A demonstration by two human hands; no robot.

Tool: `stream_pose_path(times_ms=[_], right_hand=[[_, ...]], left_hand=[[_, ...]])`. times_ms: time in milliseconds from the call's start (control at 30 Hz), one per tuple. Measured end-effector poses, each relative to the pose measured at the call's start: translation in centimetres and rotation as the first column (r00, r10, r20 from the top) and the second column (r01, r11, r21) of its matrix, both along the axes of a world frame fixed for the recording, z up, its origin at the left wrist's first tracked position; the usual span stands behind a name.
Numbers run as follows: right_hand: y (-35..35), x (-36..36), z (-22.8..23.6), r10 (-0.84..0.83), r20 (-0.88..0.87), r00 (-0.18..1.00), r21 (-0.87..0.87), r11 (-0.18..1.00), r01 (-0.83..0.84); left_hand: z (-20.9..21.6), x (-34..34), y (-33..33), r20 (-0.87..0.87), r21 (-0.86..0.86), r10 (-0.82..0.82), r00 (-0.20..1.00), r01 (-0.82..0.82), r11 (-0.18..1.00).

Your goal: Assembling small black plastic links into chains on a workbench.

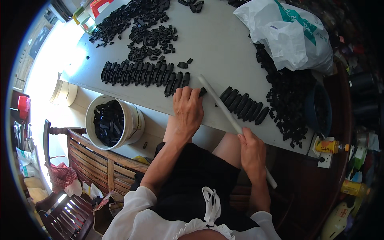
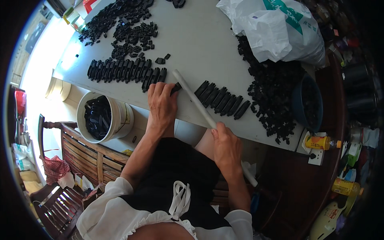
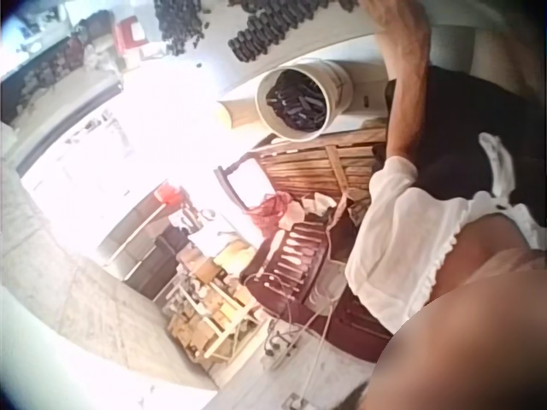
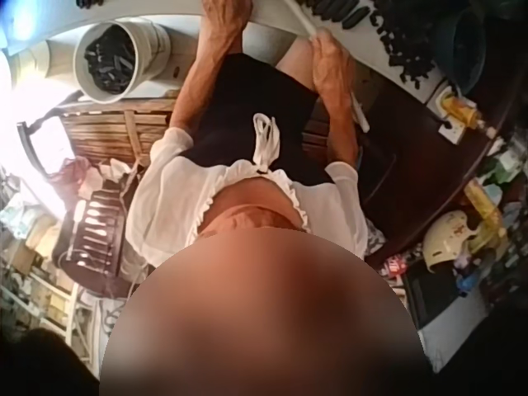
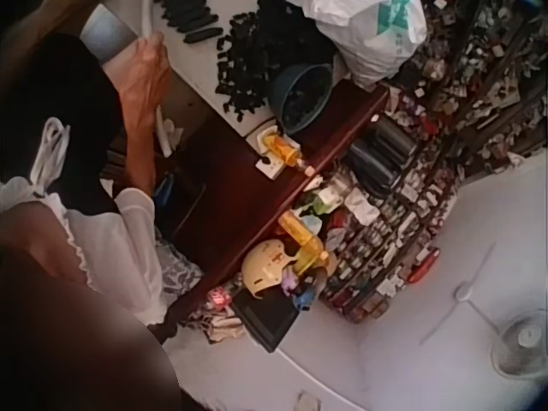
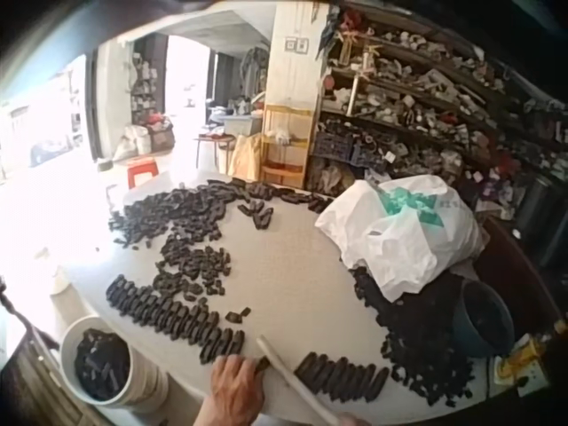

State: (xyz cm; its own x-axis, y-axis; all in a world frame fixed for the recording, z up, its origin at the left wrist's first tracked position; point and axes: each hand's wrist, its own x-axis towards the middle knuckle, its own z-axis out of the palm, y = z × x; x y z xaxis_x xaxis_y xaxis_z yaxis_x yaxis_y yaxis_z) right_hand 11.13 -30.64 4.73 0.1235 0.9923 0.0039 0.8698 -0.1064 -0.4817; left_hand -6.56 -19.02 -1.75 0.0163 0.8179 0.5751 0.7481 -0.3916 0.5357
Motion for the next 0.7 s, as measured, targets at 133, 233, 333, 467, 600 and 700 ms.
stream_pose_path(times_ms=[133, 233, 333, 467, 600, 700], right_hand=[[0.4, 0.5, 0.4, -0.051, 0.002, 0.999, 0.03, 0.998, 0.051], [0.3, 0.5, 1.3, -0.056, -0.114, 0.992, 0.121, 0.99, 0.07], [0.5, 0.9, 1.2, -0.047, -0.201, 0.978, 0.187, 0.979, 0.085], [0.2, 1.1, 1.1, -0.05, -0.205, 0.977, 0.144, 0.986, 0.08], [0.8, 0.5, 1.6, -0.041, -0.186, 0.982, 0.06, 0.997, 0.053], [1.1, 0.3, 1.2, -0.037, -0.173, 0.984, 0.052, 0.998, 0.047]], left_hand=[[-0.2, -0.2, 0.1, 0.007, 0.017, -0.005, 1.0, 0.004, 1.0], [-0.1, 0.2, 0.1, -0.009, -0.012, 0.018, 1.0, -0.018, 1.0], [0.1, 1.1, 0.2, 0.058, -0.07, -0.156, 0.986, 0.16, 0.985], [1.2, -0.6, 0.3, -0.091, 0.027, 0.177, 0.98, -0.175, 0.984], [0.9, -1.9, 1.0, -0.124, 0.0, 0.238, 0.963, -0.24, 0.971], [0.7, -1.1, 0.9, -0.091, -0.001, 0.135, 0.987, -0.135, 0.991]])
